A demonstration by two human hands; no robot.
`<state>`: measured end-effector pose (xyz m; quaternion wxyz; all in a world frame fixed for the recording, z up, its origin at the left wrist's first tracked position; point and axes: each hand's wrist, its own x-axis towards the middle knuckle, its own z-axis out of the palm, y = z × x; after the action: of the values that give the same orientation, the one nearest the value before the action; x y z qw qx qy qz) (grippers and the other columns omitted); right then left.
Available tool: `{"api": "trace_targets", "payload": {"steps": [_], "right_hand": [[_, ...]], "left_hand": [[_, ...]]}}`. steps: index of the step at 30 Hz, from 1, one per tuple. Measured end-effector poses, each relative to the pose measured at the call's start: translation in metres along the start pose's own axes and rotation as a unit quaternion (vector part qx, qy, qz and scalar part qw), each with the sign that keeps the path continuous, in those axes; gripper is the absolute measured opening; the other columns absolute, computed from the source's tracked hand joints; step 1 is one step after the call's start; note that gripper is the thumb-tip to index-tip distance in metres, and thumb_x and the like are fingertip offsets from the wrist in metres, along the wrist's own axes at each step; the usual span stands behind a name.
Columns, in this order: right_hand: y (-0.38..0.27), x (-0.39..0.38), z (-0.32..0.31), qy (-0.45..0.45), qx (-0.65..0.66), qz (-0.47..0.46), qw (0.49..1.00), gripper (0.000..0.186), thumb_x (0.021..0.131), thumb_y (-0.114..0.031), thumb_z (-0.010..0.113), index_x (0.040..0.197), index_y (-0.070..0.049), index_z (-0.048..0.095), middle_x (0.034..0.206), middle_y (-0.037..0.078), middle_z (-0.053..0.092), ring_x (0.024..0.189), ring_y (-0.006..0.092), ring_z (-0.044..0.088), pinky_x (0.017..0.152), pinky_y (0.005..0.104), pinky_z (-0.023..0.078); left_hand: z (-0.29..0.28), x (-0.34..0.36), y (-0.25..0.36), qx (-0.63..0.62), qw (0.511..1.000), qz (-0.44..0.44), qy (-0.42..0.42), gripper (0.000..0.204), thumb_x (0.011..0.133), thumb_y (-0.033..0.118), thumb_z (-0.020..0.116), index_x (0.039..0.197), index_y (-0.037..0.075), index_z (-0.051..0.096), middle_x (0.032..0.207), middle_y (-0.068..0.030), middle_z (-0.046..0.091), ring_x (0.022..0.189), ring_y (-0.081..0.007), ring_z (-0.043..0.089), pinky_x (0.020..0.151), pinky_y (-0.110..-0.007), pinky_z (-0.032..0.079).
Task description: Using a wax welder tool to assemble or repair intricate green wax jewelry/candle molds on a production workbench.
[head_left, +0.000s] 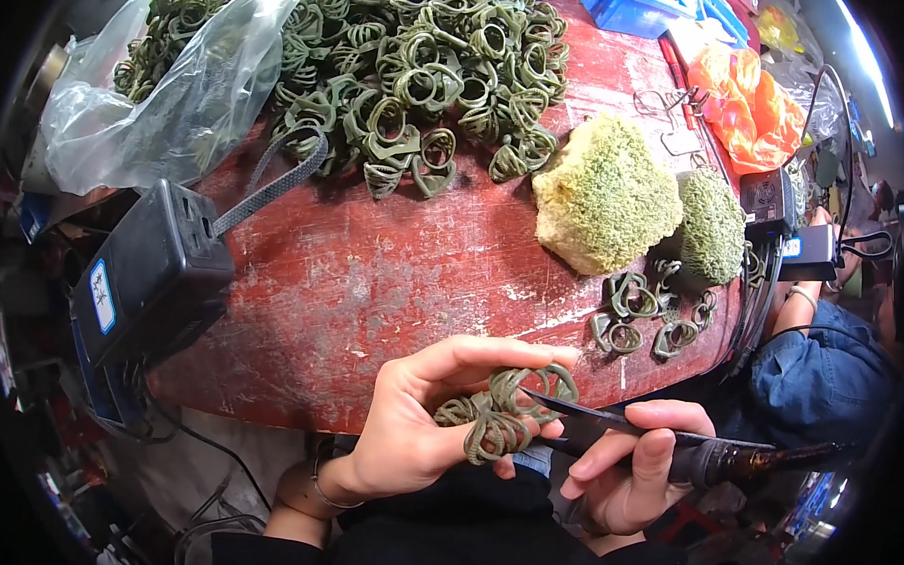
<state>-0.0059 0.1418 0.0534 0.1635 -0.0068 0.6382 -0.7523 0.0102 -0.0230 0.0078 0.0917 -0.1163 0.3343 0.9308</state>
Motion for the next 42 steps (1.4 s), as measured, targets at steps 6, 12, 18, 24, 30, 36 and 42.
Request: {"api": "trace_targets", "payload": {"steps": [6,12,18,24,30,36,42], "right_hand": [[0.005,0.005,0.004,0.031,0.001,-0.021,0.999,0.033,0.088,-0.031,0.051,0.100,0.000,0.048,0.065,0.018,0.062,0.051,0.0198,0.059,0.046,0.0259,0.045],[0.007,0.007,-0.002,0.022,-0.106,-0.039,0.993,0.033,0.089,-0.033,0.049,0.097,-0.001,0.051,0.060,0.013,0.062,0.049,0.0148,0.058,0.041,0.0212,0.037],[0.004,0.001,0.003,0.088,-0.146,-0.058,0.984,0.035,0.091,-0.036,0.045,0.098,-0.002,0.046,0.057,0.009,0.061,0.041,0.0078,0.044,0.041,0.0205,0.033],[-0.004,0.003,0.003,0.092,-0.163,-0.047,0.981,0.038,0.091,-0.039,0.043,0.098,-0.001,0.043,0.056,0.008,0.058,0.043,0.0091,0.046,0.042,0.0203,0.035],[-0.005,0.004,0.003,0.085,-0.112,-0.043,0.989,0.037,0.090,-0.036,0.047,0.096,0.001,0.045,0.055,0.012,0.056,0.044,0.0149,0.051,0.043,0.0238,0.042],[0.004,0.011,0.006,0.072,-0.103,-0.028,0.992,0.037,0.088,-0.035,0.050,0.095,0.002,0.045,0.054,0.012,0.055,0.042,0.0141,0.050,0.042,0.0235,0.042],[-0.003,0.008,-0.001,0.066,-0.145,-0.028,0.987,0.037,0.089,-0.037,0.049,0.094,0.000,0.046,0.053,0.010,0.055,0.042,0.0118,0.048,0.041,0.0219,0.039]], "left_hand": [[0.000,0.000,-0.002,0.065,0.997,0.025,0.025,0.037,0.073,-0.001,0.066,0.106,-0.003,0.050,0.110,-0.0269,0.053,0.079,-0.0260,0.064,0.049,-0.025,0.054],[0.003,0.000,-0.003,0.084,0.995,0.030,0.036,0.037,0.073,0.001,0.067,0.107,-0.003,0.051,0.110,-0.0256,0.053,0.076,-0.0235,0.064,0.049,-0.024,0.053],[0.000,0.003,0.001,0.039,0.998,-0.038,0.010,0.040,0.073,0.006,0.068,0.108,-0.004,0.050,0.109,-0.0246,0.055,0.073,-0.0218,0.064,0.044,-0.022,0.051],[0.002,0.000,0.003,-0.008,0.997,-0.067,0.031,0.048,0.072,0.016,0.071,0.108,-0.007,0.049,0.100,-0.0241,0.058,0.066,-0.0218,0.063,0.039,-0.021,0.049],[0.004,-0.001,0.005,-0.023,0.997,-0.062,0.031,0.055,0.071,0.020,0.073,0.110,-0.008,0.046,0.094,-0.0232,0.059,0.064,-0.0227,0.063,0.038,-0.023,0.049],[-0.009,-0.003,0.001,0.015,0.999,-0.036,-0.003,0.046,0.078,0.005,0.065,0.119,-0.002,0.045,0.096,-0.0138,0.060,0.078,-0.0172,0.062,0.055,-0.023,0.052],[-0.004,0.000,0.004,0.035,0.999,-0.036,0.004,0.044,0.077,0.006,0.066,0.117,-0.001,0.048,0.093,-0.0124,0.061,0.079,-0.0146,0.061,0.056,-0.023,0.052]]}}
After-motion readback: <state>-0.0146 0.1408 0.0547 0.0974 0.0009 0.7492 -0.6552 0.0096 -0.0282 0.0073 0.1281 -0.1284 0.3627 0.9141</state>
